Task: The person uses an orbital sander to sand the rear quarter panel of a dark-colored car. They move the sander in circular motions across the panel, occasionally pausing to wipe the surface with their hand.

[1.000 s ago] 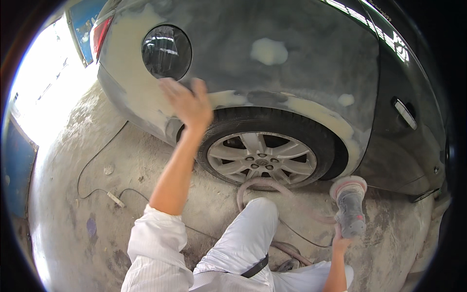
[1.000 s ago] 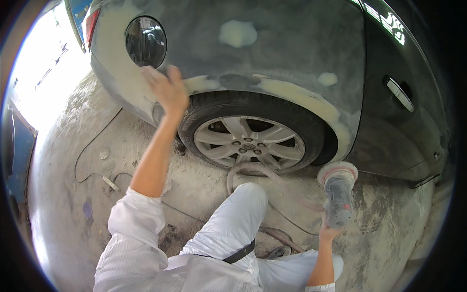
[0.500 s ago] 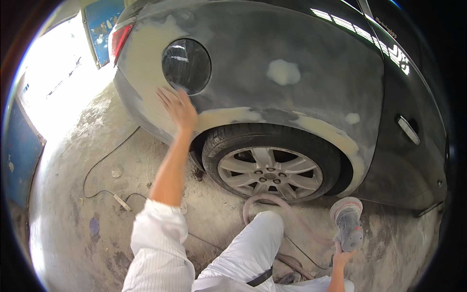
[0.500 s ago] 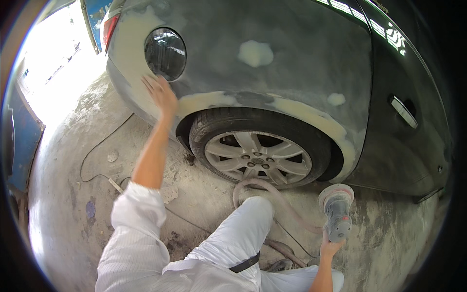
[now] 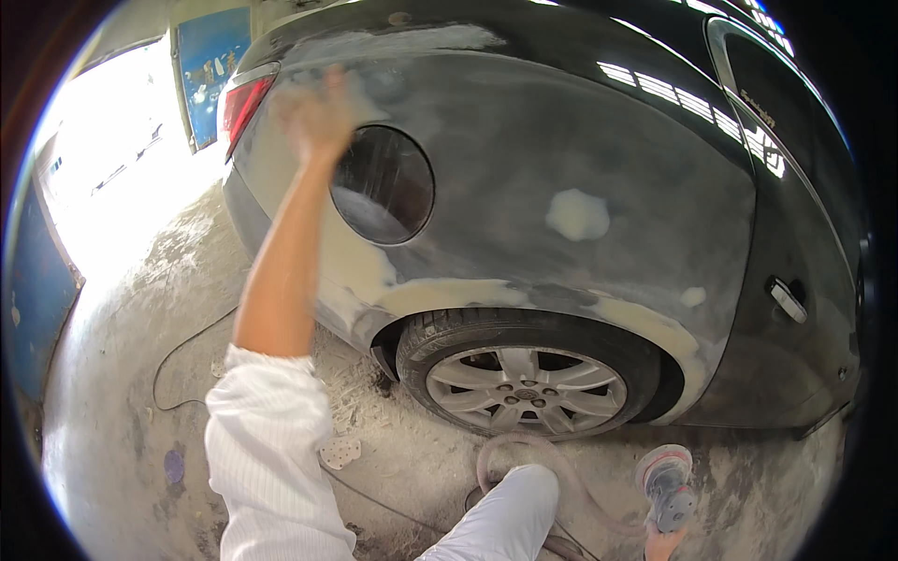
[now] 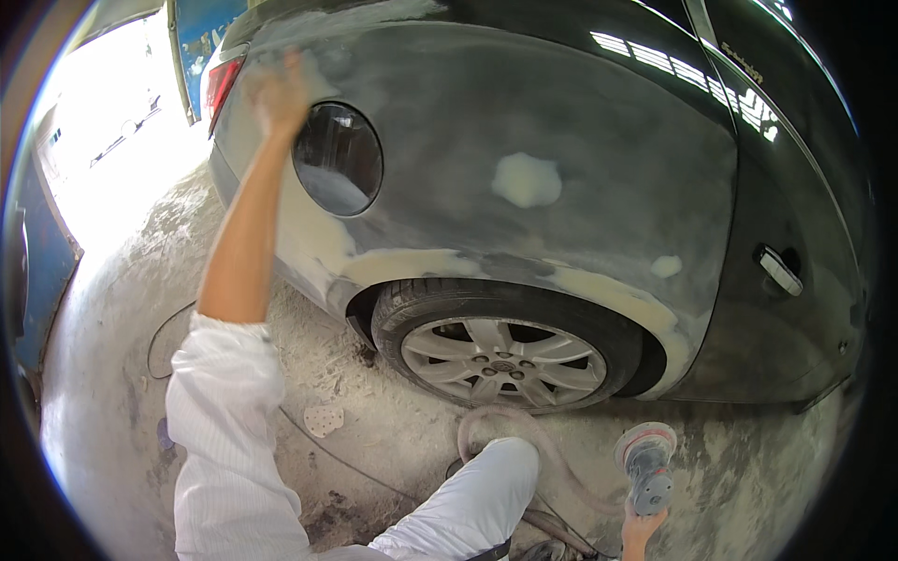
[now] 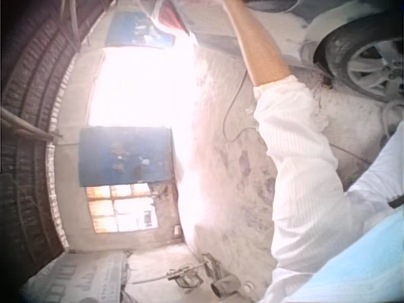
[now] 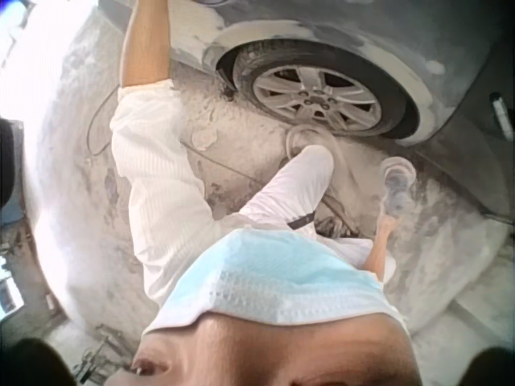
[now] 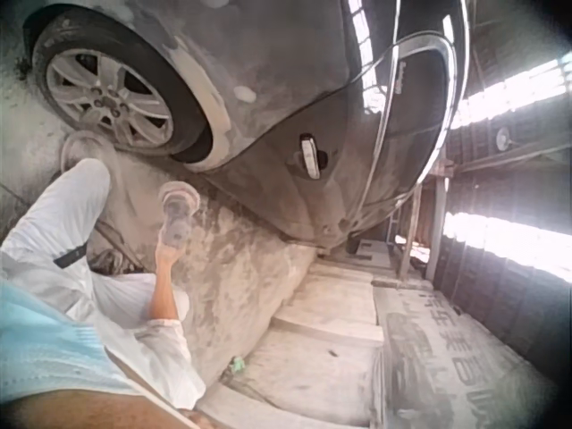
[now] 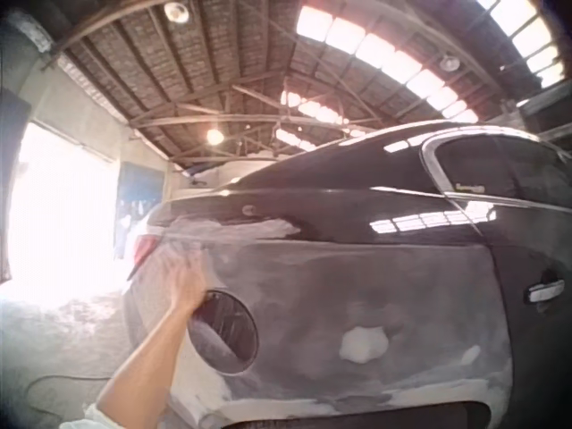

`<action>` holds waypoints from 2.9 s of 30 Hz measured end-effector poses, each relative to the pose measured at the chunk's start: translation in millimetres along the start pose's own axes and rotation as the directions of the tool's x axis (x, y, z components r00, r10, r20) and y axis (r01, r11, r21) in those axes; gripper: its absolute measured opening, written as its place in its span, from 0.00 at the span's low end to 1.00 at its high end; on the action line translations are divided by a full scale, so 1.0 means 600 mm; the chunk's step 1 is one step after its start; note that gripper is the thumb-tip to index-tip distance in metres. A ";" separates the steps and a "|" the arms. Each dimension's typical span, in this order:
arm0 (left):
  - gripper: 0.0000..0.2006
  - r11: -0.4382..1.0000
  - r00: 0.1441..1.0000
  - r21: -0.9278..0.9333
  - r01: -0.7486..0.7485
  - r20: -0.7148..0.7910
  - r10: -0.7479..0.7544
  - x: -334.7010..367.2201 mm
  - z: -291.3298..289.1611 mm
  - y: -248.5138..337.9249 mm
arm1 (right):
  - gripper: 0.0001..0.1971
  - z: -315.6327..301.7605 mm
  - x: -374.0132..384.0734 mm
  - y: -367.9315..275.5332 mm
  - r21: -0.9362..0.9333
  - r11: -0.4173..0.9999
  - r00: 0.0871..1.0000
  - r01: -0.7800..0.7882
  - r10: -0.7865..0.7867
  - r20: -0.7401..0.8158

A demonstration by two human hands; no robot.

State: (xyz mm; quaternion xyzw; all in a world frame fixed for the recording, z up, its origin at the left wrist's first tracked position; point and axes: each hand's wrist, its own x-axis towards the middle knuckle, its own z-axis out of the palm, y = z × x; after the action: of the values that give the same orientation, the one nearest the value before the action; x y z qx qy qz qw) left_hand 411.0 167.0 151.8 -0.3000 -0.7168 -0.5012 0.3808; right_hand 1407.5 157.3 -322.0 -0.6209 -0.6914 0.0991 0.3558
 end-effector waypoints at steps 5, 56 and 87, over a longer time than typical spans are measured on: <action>0.59 0.927 0.928 -0.064 -0.370 -0.073 0.365 -0.179 0.026 0.293 | 0.35 0.051 0.066 0.027 0.191 0.980 0.995 -0.058 0.042 0.086; 0.58 0.966 0.949 -0.004 -0.260 -0.188 0.254 -0.134 0.024 0.263 | 0.09 -0.007 0.027 -0.273 0.629 0.770 0.992 -0.111 0.129 0.017; 0.54 0.423 0.268 -0.485 -0.765 0.358 0.895 -0.518 -0.019 0.531 | 0.24 0.019 0.074 -0.426 0.682 0.704 0.976 0.195 -0.205 -0.067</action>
State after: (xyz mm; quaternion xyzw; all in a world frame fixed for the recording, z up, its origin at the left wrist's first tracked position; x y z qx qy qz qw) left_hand 837.2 242.5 46.8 -0.8047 -0.4671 -0.1830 0.3175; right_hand 1200.2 148.7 -165.8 -0.3664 -0.6715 0.3122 0.5634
